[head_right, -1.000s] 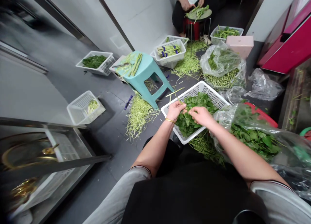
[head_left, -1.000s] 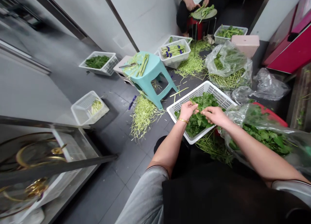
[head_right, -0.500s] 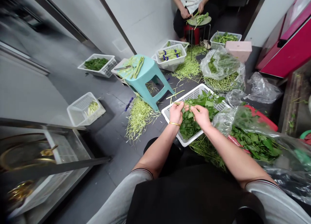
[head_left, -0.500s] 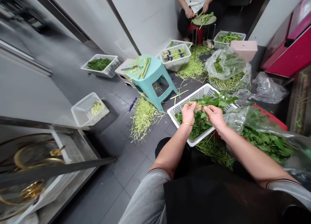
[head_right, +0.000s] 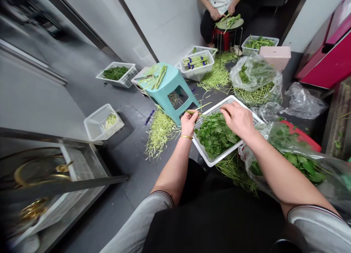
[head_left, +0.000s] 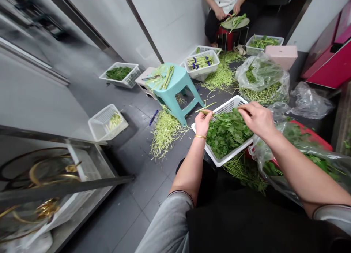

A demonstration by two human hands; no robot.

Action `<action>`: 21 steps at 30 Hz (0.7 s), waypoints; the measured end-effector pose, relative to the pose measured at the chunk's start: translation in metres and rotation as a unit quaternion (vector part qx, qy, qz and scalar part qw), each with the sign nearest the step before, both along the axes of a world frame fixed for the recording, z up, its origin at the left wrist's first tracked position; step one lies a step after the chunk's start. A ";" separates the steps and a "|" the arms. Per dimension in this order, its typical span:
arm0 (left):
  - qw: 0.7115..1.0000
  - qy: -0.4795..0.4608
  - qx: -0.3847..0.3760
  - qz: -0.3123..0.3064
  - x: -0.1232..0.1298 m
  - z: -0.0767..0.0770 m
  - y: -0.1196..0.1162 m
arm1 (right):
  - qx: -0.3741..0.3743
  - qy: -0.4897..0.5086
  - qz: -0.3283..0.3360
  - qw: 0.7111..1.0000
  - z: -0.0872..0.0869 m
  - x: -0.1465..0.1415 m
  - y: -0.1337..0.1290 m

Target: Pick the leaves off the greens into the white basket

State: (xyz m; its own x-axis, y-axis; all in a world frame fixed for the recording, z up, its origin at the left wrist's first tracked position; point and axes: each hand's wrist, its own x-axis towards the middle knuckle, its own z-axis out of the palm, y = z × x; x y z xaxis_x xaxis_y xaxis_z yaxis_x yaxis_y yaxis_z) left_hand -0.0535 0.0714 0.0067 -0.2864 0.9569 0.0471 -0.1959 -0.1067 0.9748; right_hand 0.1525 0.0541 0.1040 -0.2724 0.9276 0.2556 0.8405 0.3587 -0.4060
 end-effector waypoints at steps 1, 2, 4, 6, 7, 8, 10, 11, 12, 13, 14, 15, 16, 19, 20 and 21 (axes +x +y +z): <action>1.000 0.010 0.007 -0.020 0.002 0.001 -0.001 | 0.000 0.008 0.014 1.000 0.000 -0.004 0.007; 0.999 0.015 0.015 -0.041 0.003 0.002 -0.003 | -0.022 0.005 0.042 0.999 -0.003 -0.009 0.014; 0.997 0.014 0.022 -0.078 0.006 0.005 -0.005 | -0.102 -0.012 0.108 0.989 -0.014 -0.016 0.027; 0.994 0.001 0.015 -0.104 0.007 0.006 -0.007 | -0.167 0.000 0.141 0.976 -0.026 -0.018 0.034; 0.993 -0.010 0.008 -0.118 0.007 0.007 -0.008 | -0.190 0.024 0.146 0.971 -0.031 -0.016 0.035; 0.990 -0.024 -0.001 -0.137 0.006 0.007 -0.008 | -0.211 0.055 0.151 0.964 -0.034 -0.014 0.034; 0.981 -0.043 -0.027 -0.186 0.006 0.008 -0.010 | -0.260 0.108 0.171 0.944 -0.037 -0.008 0.030; 0.976 -0.048 -0.042 -0.210 0.006 0.009 -0.011 | -0.285 0.123 0.182 0.933 -0.037 -0.004 0.028; 0.970 -0.049 -0.058 -0.231 0.006 0.009 -0.011 | -0.307 0.131 0.189 0.924 -0.037 0.000 0.026; 0.965 -0.049 -0.073 -0.246 0.007 0.010 -0.012 | -0.321 0.135 0.187 0.918 -0.037 0.003 0.025; 0.962 -0.049 -0.085 -0.255 0.007 0.011 -0.012 | -0.329 0.136 0.180 0.917 -0.037 0.005 0.024; 0.960 -0.050 -0.095 -0.259 0.008 0.012 -0.013 | -0.333 0.136 0.171 0.917 -0.038 0.007 0.022; 0.959 -0.049 -0.104 -0.260 0.009 0.012 -0.014 | -0.338 0.136 0.167 0.916 -0.039 0.008 0.021; 0.964 -0.044 -0.118 -0.235 0.016 0.011 -0.015 | -0.336 0.118 0.169 0.919 -0.042 0.007 0.013; 0.968 -0.043 -0.118 -0.218 0.019 0.010 -0.015 | -0.318 0.100 0.164 0.928 -0.043 0.006 0.009; 0.971 -0.043 -0.118 -0.201 0.023 0.009 -0.015 | -0.289 0.074 0.153 0.942 -0.043 0.005 0.004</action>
State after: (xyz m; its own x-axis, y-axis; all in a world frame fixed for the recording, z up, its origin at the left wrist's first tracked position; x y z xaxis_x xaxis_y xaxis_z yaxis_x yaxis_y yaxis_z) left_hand -0.0310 0.0560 0.0155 0.1202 0.9735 -0.1944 -0.2566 0.2196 0.9412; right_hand 0.1574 0.0578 0.0613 -0.5502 0.8075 -0.2127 0.6525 0.2568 -0.7129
